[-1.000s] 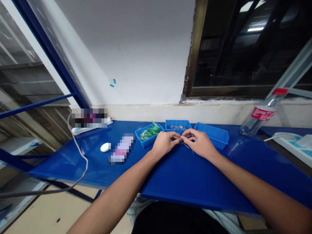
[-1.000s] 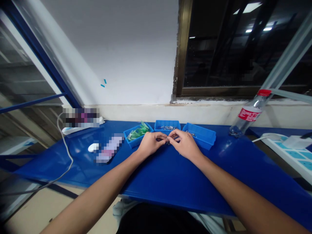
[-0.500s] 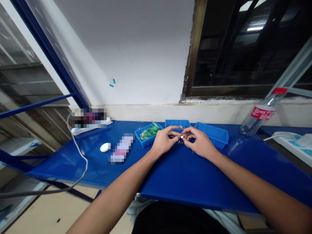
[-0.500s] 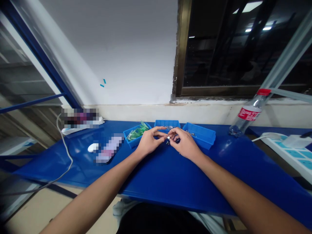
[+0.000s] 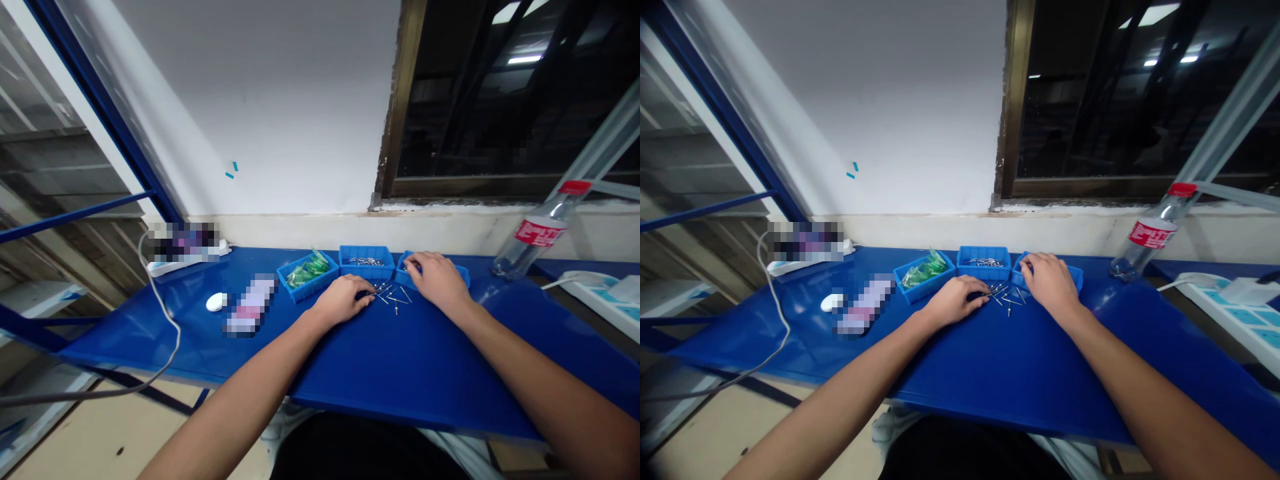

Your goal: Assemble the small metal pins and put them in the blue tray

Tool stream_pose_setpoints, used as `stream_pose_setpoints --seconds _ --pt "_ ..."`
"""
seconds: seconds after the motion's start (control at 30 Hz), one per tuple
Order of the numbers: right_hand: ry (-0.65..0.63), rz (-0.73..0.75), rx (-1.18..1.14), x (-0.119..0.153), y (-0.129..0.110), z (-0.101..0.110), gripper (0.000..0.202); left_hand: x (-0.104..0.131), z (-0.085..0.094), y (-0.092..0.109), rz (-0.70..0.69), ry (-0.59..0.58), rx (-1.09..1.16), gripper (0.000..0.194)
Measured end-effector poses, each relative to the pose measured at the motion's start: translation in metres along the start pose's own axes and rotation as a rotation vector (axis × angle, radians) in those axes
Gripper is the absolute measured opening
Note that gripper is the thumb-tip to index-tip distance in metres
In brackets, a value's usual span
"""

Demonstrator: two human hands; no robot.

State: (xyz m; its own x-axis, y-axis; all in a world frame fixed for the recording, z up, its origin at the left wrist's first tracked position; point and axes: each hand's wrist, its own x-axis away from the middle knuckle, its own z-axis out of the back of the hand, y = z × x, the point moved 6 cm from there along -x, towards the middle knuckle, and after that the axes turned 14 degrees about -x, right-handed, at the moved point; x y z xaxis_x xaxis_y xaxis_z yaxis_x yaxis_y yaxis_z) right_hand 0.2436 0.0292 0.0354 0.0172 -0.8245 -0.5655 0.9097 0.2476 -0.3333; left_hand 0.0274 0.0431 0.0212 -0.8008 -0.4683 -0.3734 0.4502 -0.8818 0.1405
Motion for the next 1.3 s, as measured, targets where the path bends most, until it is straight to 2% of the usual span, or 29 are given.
stream_pose_setpoints --seconds 0.1,0.27,0.37,0.5,0.6,0.73,0.9,1.1,1.2,1.3 --pt "-0.025 -0.014 0.056 0.002 0.001 -0.002 0.028 0.000 -0.002 -0.005 0.009 -0.001 -0.003 0.021" --pt "0.055 0.067 0.045 0.004 -0.016 0.004 0.025 0.000 -0.002 -0.015 0.140 0.036 0.025 0.019" --pt "0.085 0.168 -0.091 0.004 -0.032 0.009 0.023 0.000 0.004 -0.018 0.239 0.102 0.107 0.018" --pt "0.050 0.271 -0.349 0.008 -0.057 0.009 0.020 0.001 0.016 -0.018 0.320 0.232 0.254 0.019" --pt "-0.033 0.232 -0.515 0.012 -0.069 0.001 0.018 0.002 0.021 -0.016 0.350 0.301 0.410 0.020" --pt "-0.125 0.147 -0.705 0.017 -0.074 -0.011 0.019 0.002 0.019 -0.014 0.376 0.326 0.557 0.020" --pt "-0.115 0.072 -0.792 0.018 -0.071 -0.017 0.018 0.002 0.018 -0.013 0.370 0.305 0.597 0.025" --pt "-0.098 0.063 -0.775 0.018 -0.075 -0.014 0.015 0.001 0.019 -0.012 0.351 0.296 0.600 0.034" --pt "-0.070 0.049 -0.768 0.018 -0.070 -0.014 0.014 0.001 0.020 -0.010 0.343 0.308 0.585 0.033" --pt "-0.026 0.047 -0.730 0.017 -0.064 -0.013 0.013 0.002 0.019 -0.009 0.353 0.261 0.528 0.029"
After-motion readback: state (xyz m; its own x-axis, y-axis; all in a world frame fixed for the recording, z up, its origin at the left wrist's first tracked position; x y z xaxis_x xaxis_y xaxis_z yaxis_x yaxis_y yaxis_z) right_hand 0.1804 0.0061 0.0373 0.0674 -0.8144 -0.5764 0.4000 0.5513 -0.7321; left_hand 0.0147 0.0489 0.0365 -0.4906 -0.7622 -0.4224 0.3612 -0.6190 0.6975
